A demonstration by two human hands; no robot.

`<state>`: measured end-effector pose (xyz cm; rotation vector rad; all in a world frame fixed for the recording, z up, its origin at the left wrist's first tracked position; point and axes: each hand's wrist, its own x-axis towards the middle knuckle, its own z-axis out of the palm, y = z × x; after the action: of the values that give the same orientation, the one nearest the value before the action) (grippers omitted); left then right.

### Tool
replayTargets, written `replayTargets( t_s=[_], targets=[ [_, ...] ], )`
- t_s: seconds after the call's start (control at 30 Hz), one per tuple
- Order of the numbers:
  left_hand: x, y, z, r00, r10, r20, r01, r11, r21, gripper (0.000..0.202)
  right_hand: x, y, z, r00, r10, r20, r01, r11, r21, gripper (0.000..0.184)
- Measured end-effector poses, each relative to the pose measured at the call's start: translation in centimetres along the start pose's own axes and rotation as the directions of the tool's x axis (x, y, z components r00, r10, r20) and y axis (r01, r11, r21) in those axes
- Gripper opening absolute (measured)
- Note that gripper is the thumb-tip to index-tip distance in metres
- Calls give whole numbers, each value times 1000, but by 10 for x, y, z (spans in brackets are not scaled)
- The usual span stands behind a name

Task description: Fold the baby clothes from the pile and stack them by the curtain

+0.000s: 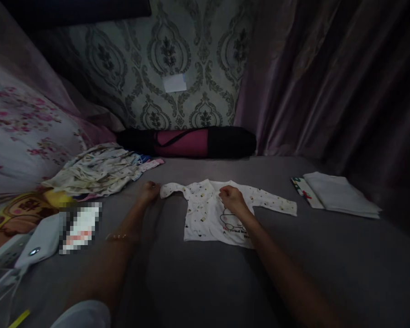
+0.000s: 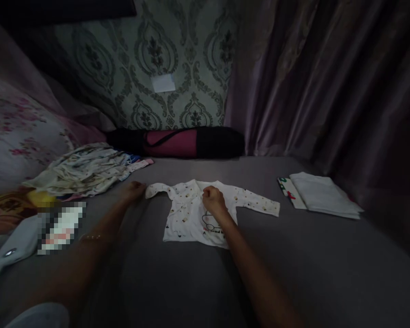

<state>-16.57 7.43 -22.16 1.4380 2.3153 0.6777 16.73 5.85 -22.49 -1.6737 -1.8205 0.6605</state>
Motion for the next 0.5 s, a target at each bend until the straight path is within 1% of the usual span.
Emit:
replayTargets(
  t_s=[0.1,0.17,0.27,0.33,0.43,0.5],
  targets=[
    [7,-9,6,1000,-13,22,12,1000,28,29,32,-15,9,999,-41,22,44,987,-156,29],
    [10,-11,13,999,0,38,-1,1000,27,30,52,-26,20,997,-72,29,76,974,-212,31],
    [14,-12,18,995,48,83,-47,999,-18,32,74,-37,36,989,-133,72,148,950,-274,31],
    [14,-12,18,989,75,130,-66,995,-69,32,84,-38,46,982,-154,109,181,929,-321,29],
    [12,-14,11,976,101,192,-68,983,-169,27,93,-34,57,978,-154,140,196,902,-385,26],
    [10,-17,4,973,122,196,-71,966,-249,26,96,-29,60,978,-150,144,197,888,-415,23]
  ],
)
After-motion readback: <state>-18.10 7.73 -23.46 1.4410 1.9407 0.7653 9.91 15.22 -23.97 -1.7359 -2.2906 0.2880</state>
